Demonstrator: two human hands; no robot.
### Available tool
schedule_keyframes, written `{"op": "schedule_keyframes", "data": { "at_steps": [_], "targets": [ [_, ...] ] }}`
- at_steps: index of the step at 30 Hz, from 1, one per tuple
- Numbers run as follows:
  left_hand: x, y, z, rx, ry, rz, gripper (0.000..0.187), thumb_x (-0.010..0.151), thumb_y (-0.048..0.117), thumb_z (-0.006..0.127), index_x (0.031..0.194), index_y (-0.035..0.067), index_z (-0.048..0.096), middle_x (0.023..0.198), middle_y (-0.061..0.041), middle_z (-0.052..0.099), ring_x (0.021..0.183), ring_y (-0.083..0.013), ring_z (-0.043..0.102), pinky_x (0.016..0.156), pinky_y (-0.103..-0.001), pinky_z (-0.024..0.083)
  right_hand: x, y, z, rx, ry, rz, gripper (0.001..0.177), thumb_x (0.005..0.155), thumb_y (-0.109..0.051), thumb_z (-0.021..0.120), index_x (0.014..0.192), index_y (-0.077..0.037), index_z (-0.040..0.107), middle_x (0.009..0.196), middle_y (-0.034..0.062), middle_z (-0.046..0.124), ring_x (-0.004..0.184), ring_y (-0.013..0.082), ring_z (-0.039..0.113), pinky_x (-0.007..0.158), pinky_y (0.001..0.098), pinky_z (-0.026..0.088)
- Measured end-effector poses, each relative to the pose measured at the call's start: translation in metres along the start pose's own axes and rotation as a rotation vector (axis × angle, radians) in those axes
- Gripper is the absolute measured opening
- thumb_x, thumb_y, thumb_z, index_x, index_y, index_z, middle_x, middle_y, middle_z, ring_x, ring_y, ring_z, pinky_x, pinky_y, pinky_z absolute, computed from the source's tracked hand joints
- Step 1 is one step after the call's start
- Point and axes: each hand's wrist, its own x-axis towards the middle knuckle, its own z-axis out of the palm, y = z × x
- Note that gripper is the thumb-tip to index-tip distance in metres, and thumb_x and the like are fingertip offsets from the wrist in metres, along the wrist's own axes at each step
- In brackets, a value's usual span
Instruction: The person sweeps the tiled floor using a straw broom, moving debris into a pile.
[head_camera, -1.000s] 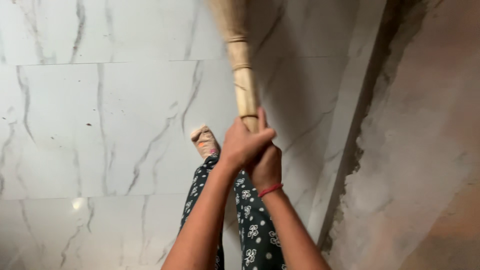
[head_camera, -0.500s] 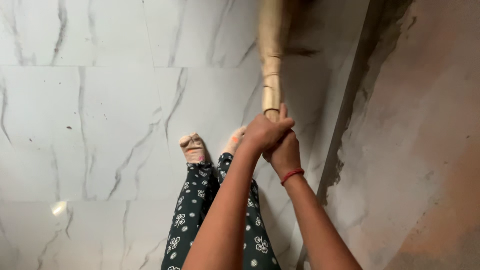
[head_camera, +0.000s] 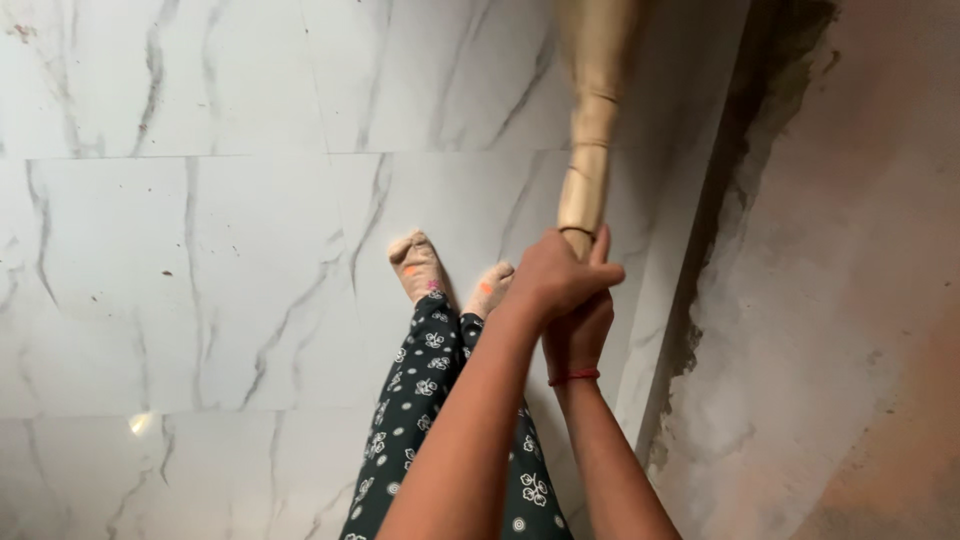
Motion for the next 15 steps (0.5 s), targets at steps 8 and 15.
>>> {"op": "schedule_keyframes", "data": {
  "at_steps": [8,15],
  "targets": [
    [0.063,-0.029,-0.035,0.258,-0.144,0.049,0.072,0.068,0.057,0.074,0.114,0.002,0.073,0.112,-0.022,0.072,0.103,-0.0318,0.072,0.088,-0.041,0.054,0.035,-0.044,0.039,0.073,-0.087,0.604,0.046,0.099,-0.031,0.055,0.136,-0.004,0.059,0.084,0.0090,0.070,0.071,0.0182,0.065,0.061,0.0339,0.050],
    [0.026,-0.053,-0.105,-0.029,0.188,-0.169,0.070,0.068,0.056,0.073,0.101,-0.005,0.075,0.100,-0.023,0.077,0.096,-0.0302,0.076,0.085,-0.040,0.057,0.040,-0.075,0.073,-0.100,-0.478,0.263,0.077,0.085,-0.015,0.063,0.157,-0.012,0.038,0.080,0.0145,0.073,0.066,0.0181,0.069,0.061,0.0315,0.054]
  ]
}}
